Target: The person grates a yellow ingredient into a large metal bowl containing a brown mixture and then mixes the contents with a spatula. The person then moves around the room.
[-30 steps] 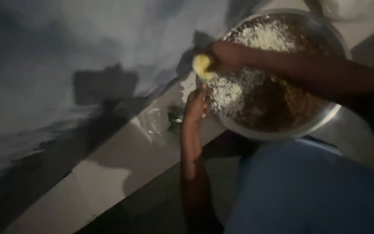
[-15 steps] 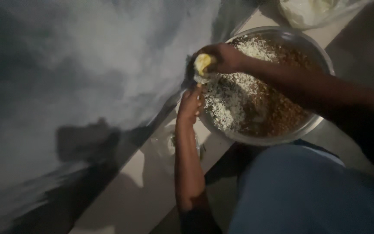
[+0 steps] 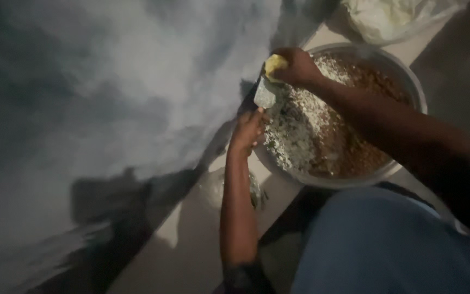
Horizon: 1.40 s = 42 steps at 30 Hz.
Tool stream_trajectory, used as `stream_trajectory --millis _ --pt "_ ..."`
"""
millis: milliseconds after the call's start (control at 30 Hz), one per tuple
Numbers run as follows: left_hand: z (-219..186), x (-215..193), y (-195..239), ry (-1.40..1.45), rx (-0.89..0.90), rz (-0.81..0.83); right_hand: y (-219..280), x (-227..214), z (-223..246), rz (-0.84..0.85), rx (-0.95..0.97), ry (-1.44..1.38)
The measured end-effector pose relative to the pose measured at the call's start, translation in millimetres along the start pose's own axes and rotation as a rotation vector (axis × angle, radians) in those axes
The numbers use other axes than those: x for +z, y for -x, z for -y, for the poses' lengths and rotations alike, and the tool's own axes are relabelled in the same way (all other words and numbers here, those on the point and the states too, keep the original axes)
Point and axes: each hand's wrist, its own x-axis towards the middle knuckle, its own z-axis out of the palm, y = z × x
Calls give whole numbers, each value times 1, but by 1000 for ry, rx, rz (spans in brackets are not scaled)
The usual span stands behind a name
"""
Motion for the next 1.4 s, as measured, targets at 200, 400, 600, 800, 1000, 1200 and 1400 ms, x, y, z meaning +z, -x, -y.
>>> stream_trajectory --millis 200,400,600,800,1000,1200,1400 --pt "-7 -1 2 -86 -19 -51 3 -2 12 74 -192 109" --pt "-22 12 1 8 -18 -64 14 -23 24 -121 -177 138" --pt "-24 6 2 95 -65 89 1 -31 -1 105 -802 684" --pt "-29 7 -10 32 -21 87 -10 -35 2 227 -1187 721" --pt "-45 2 -10 -4 -81 68 -10 -50 19 101 -1032 893" --pt "-45 6 -9 -136 -75 -23 -15 -44 -1 33 -1144 950" --pt "-59 12 -17 -69 -45 98 -20 -53 6 99 -1249 879"
